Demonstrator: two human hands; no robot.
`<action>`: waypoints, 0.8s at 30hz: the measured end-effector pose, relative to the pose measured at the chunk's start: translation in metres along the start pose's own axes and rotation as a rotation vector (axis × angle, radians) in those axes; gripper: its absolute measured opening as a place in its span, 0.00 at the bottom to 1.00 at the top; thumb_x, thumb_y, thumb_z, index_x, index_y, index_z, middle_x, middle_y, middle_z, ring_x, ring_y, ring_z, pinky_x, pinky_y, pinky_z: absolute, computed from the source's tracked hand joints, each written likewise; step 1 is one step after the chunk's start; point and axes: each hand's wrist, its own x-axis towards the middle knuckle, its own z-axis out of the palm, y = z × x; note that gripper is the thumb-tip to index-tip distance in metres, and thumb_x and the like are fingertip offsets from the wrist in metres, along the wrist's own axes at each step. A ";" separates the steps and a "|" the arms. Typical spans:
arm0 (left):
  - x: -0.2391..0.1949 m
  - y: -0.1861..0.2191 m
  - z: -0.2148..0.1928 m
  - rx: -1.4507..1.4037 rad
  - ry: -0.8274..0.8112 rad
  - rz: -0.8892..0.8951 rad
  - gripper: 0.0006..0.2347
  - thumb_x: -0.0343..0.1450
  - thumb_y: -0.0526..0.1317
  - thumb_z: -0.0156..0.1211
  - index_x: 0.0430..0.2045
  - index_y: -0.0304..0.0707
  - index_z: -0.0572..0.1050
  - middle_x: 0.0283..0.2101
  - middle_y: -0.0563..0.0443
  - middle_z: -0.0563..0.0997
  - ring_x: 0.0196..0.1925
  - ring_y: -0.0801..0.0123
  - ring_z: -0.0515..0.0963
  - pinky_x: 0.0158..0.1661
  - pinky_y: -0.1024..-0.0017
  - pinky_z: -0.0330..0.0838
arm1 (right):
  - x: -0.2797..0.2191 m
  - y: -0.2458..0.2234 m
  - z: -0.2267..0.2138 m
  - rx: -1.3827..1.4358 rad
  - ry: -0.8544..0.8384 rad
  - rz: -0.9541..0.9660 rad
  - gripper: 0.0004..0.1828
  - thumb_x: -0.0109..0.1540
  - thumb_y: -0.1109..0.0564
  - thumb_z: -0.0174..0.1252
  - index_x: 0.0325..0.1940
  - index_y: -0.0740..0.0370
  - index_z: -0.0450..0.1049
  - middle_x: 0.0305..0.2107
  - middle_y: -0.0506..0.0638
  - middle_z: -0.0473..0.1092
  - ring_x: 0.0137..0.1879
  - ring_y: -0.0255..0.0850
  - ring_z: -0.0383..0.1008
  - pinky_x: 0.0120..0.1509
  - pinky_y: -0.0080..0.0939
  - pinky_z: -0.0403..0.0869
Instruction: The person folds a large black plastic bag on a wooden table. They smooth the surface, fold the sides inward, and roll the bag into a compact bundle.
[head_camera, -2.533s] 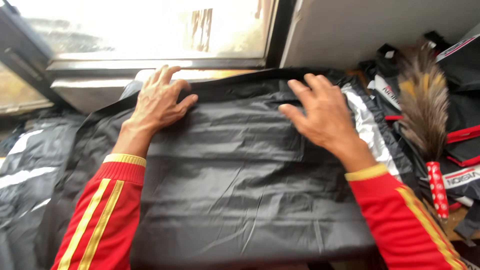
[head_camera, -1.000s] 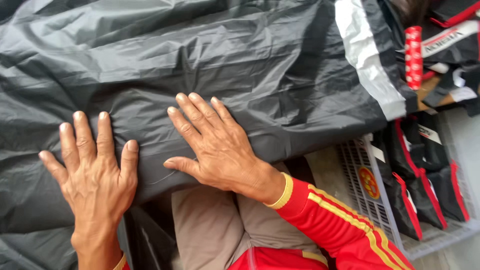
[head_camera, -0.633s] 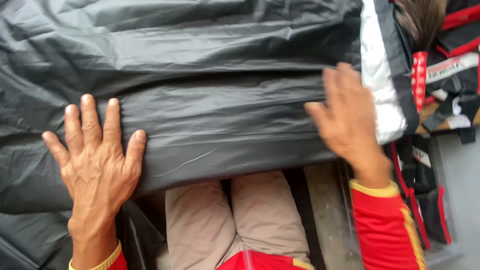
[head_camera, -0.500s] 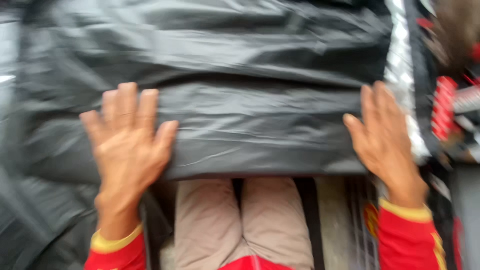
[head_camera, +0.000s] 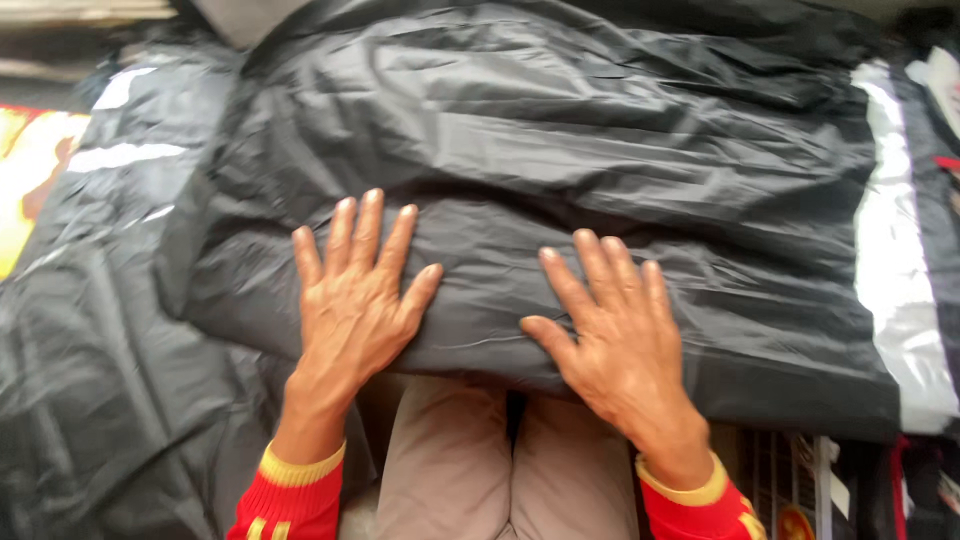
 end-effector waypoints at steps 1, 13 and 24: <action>0.000 0.000 0.000 0.031 -0.006 -0.008 0.25 0.70 0.57 0.48 0.60 0.47 0.67 0.65 0.41 0.65 0.67 0.49 0.62 0.58 0.39 0.53 | -0.006 0.010 0.001 -0.043 0.034 0.014 0.36 0.59 0.31 0.47 0.67 0.46 0.61 0.66 0.54 0.56 0.70 0.54 0.57 0.67 0.63 0.57; 0.065 0.004 -0.045 0.003 -0.207 0.222 0.15 0.63 0.61 0.58 0.25 0.54 0.75 0.29 0.58 0.77 0.35 0.60 0.78 0.36 0.61 0.69 | 0.019 0.056 -0.054 -0.105 0.174 0.095 0.31 0.63 0.41 0.52 0.60 0.67 0.65 0.56 0.64 0.62 0.62 0.59 0.59 0.60 0.64 0.58; 0.085 0.009 0.030 -0.189 0.144 0.256 0.15 0.67 0.54 0.62 0.33 0.43 0.73 0.38 0.47 0.73 0.39 0.53 0.71 0.38 0.59 0.63 | 0.056 -0.010 0.028 0.127 0.045 0.000 0.41 0.59 0.29 0.48 0.67 0.56 0.59 0.66 0.56 0.55 0.71 0.51 0.53 0.71 0.60 0.52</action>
